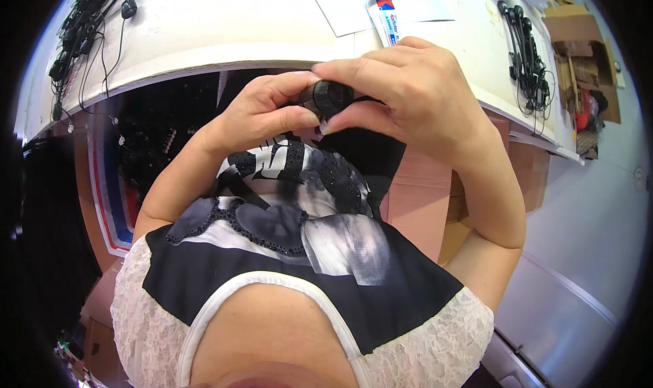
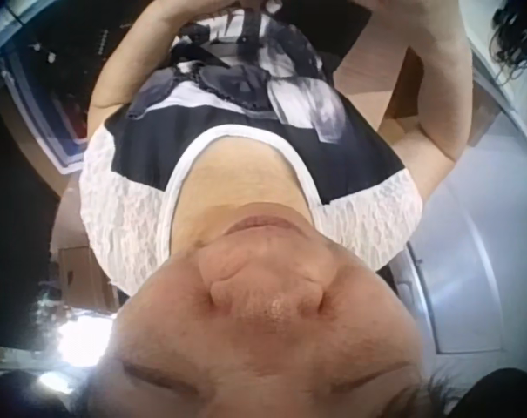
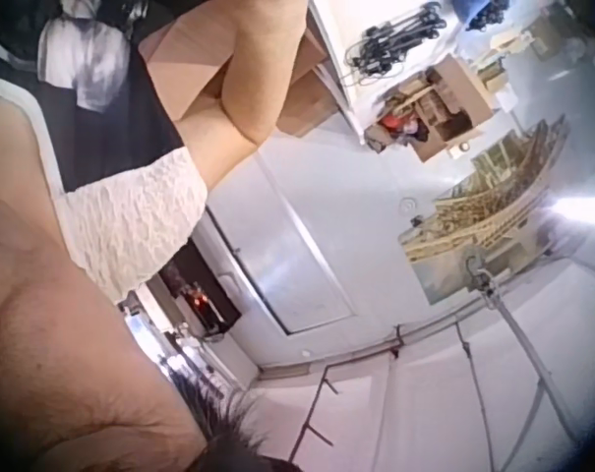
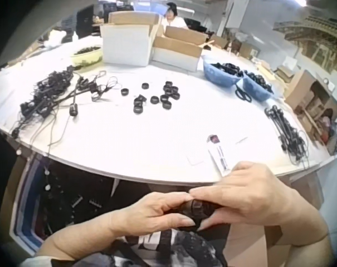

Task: The person assembles electronic components by applying glue from a tube to electronic housings, then inserting wired sensors into the housings.

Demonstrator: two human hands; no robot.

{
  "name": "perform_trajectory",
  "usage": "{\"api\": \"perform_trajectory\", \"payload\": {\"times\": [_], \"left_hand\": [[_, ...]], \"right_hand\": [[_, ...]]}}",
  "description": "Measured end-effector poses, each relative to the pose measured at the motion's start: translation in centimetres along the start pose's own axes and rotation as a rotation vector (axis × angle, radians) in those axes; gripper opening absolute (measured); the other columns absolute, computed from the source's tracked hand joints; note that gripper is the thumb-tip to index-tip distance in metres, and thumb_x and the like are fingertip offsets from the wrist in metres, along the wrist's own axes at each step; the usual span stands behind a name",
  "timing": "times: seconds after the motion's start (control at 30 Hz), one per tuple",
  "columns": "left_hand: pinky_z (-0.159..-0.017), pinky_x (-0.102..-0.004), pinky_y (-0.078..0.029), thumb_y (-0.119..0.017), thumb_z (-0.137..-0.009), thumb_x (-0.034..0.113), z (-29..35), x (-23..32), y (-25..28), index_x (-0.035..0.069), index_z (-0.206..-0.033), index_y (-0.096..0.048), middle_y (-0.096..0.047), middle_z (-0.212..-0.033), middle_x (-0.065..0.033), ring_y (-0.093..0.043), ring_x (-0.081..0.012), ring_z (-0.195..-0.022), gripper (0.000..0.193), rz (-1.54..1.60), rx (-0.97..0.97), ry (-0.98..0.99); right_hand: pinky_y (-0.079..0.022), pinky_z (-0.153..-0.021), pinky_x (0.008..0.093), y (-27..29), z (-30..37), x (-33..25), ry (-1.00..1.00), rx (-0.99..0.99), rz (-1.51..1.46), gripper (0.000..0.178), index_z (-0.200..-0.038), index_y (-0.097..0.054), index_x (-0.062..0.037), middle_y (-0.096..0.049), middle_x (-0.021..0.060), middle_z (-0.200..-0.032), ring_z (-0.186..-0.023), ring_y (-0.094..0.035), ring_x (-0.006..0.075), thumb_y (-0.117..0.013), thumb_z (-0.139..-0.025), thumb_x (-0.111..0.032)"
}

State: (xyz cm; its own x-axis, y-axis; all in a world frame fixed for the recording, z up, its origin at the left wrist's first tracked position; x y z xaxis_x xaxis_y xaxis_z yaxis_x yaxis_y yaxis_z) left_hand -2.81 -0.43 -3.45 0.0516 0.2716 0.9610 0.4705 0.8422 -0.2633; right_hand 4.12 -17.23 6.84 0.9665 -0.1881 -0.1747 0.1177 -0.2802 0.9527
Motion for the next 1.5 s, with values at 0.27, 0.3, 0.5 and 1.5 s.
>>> {"api": "perform_trajectory", "payload": {"times": [0.27, 0.3, 0.5, 1.5], "left_hand": [[-0.064, -0.0199, -0.048, -0.060, -0.085, 0.016, -0.5, -0.4, 0.0, 0.000, -0.113, -0.052, -0.060, -0.083, -0.0018, -0.057, -0.0060, -0.070, 0.033, -0.166, 0.060, -0.085], [-0.063, -0.0200, -0.048, -0.061, -0.085, 0.018, -0.5, -0.2, -0.4, 0.000, -0.112, -0.052, -0.060, -0.082, -0.0022, -0.057, -0.0062, -0.069, 0.033, -0.239, 0.060, -0.161], [-0.062, -0.0191, -0.049, -0.061, -0.084, 0.019, -0.5, -0.2, -0.3, -0.001, -0.109, -0.054, -0.061, -0.077, -0.0021, -0.058, -0.0064, -0.067, 0.033, -0.330, 0.121, -0.194], [-0.068, -0.0292, -0.047, -0.067, -0.077, 0.016, -0.5, -0.4, -0.1, 0.002, -0.101, -0.058, -0.062, -0.083, -0.0144, -0.059, -0.0229, -0.071, 0.029, -0.260, 0.180, -0.145]], "right_hand": [[-0.040, -0.050, 0.0281, -0.2, 0.1, -0.6, -0.135, 0.079, -0.019, 0.045, -0.086, -0.062, -0.0070, -0.055, 0.0021, -0.058, -0.051, -0.053, 0.0195, -0.072, -0.060, -0.042], [-0.040, -0.050, 0.0276, -0.1, 0.5, -0.7, -0.184, -0.001, -0.047, 0.046, -0.087, -0.062, -0.0067, -0.056, 0.0030, -0.061, -0.052, -0.054, 0.0193, -0.072, -0.060, -0.043], [-0.046, -0.058, 0.0274, -0.6, -0.3, -1.5, -0.400, 0.012, -0.308, 0.043, -0.101, -0.063, -0.0067, -0.062, 0.0083, -0.087, -0.070, -0.059, 0.0204, -0.074, -0.064, -0.025], [-0.045, -0.054, 0.0264, -0.5, -0.1, -1.2, -0.396, -0.067, -0.069, 0.036, -0.090, -0.061, -0.0050, -0.061, 0.0053, -0.070, -0.057, -0.057, 0.0173, -0.075, -0.064, -0.025]]}}
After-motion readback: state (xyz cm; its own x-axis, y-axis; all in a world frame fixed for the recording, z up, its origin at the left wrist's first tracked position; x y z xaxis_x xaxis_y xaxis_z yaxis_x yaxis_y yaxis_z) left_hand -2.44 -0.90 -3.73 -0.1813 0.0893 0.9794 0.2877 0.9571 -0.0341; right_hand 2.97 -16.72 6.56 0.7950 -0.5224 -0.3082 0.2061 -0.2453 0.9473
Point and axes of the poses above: each hand's wrist, its own z-axis away from the middle knuckle, its own y-axis out of the back of the hand, x = y × z, the point moved 1 cm from there along -z, towards the middle knuckle
